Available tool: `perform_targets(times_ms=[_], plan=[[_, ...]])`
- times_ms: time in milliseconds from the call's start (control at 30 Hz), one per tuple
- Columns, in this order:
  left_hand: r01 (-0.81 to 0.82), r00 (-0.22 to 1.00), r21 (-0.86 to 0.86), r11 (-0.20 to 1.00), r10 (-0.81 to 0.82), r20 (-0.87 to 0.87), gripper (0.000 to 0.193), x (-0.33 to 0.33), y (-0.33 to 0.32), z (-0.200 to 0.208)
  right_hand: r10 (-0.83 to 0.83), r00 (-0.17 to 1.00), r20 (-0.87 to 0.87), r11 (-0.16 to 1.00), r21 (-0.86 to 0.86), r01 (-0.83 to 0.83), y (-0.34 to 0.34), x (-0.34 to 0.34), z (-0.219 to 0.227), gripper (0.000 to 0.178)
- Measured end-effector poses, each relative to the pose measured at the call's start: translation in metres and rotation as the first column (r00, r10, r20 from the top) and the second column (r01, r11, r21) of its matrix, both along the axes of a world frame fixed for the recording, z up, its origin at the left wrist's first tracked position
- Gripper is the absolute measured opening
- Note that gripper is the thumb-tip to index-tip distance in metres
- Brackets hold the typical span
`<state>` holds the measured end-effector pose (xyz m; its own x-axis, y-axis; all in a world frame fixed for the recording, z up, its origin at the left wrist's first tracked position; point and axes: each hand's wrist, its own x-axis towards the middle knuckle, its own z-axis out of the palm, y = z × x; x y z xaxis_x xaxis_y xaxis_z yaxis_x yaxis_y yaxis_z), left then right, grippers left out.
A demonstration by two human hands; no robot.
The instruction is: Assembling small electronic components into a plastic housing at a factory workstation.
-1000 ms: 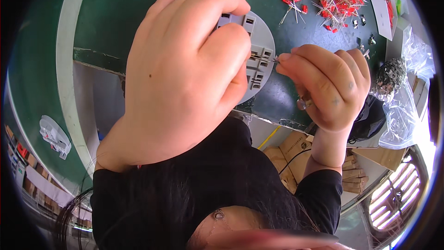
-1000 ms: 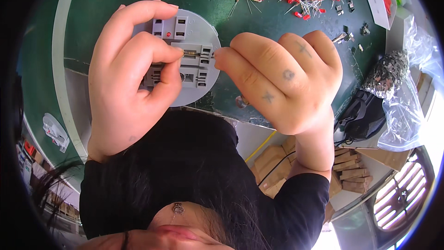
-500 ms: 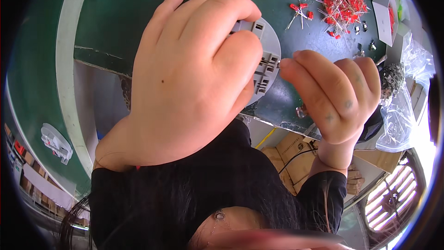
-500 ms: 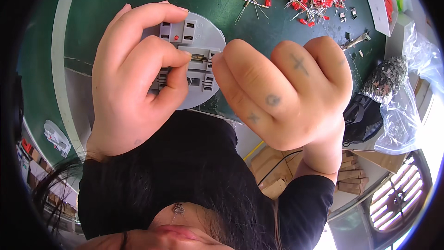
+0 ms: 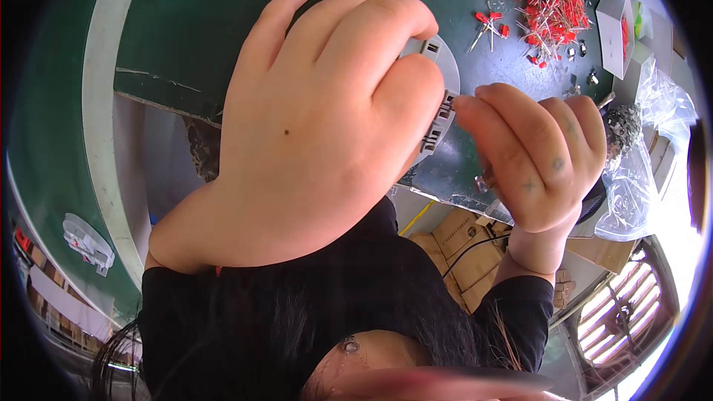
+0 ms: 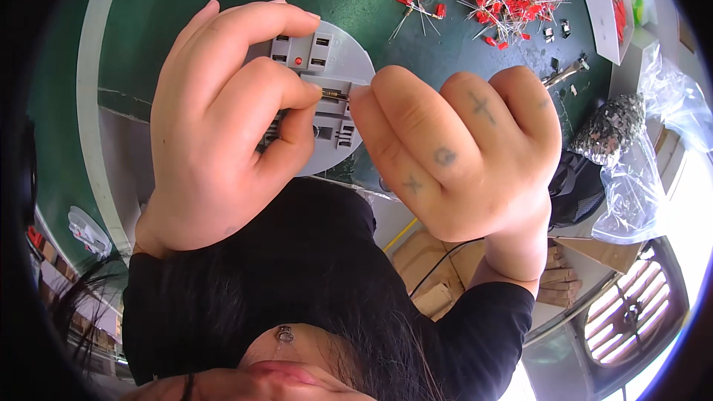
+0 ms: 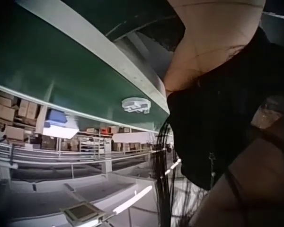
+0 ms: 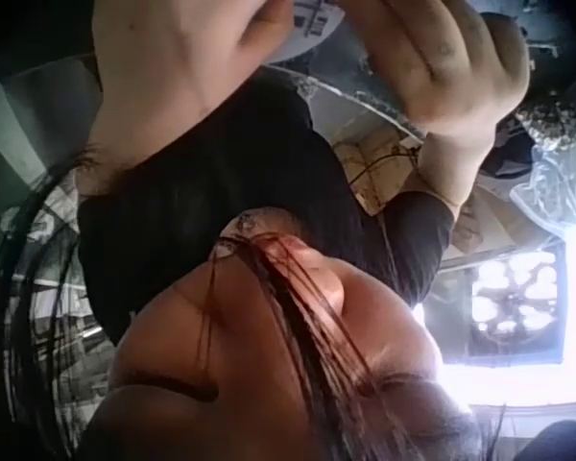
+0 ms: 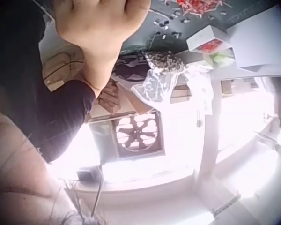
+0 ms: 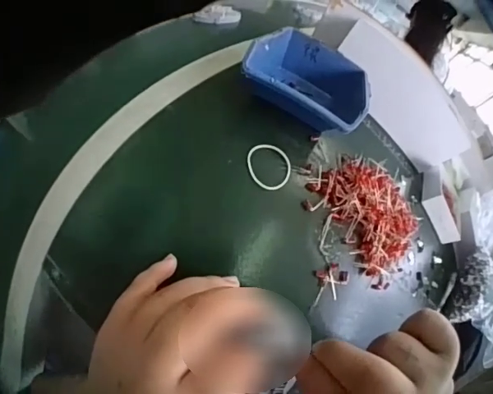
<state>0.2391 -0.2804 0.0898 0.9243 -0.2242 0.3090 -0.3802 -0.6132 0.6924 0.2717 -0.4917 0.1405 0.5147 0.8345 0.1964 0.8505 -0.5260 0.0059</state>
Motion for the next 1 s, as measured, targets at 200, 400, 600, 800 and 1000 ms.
perform_targets(times_ms=[200,400,600,800,1000], plan=[[0.038,0.999,-0.017,0.999,-0.039,-0.029,0.022,0.005,0.001,0.0,-0.179,0.983,-0.041,0.982,-0.064,0.176,0.014,-0.011,0.001,0.033],[0.125,0.989,-0.006,0.992,-0.125,-0.081,0.021,0.02,-0.002,0.003,-0.437,0.893,-0.105,0.865,-0.322,0.386,0.034,-0.03,0.018,0.042],[0.145,0.982,-0.024,0.989,-0.147,-0.115,0.019,0.012,0.004,-0.002,-0.553,0.725,-0.41,0.787,0.028,0.616,-0.043,-0.011,0.008,0.049],[0.163,0.971,-0.068,0.984,-0.173,-0.166,0.015,0.014,0.005,-0.001,-0.931,0.298,-0.212,0.327,-0.118,0.938,-0.216,0.024,-0.016,0.065],[0.046,0.994,-0.062,0.997,-0.052,-0.096,0.017,0.006,0.007,0.009,-0.608,0.722,-0.331,0.763,0.008,0.646,-0.108,-0.023,-0.009,0.069]])
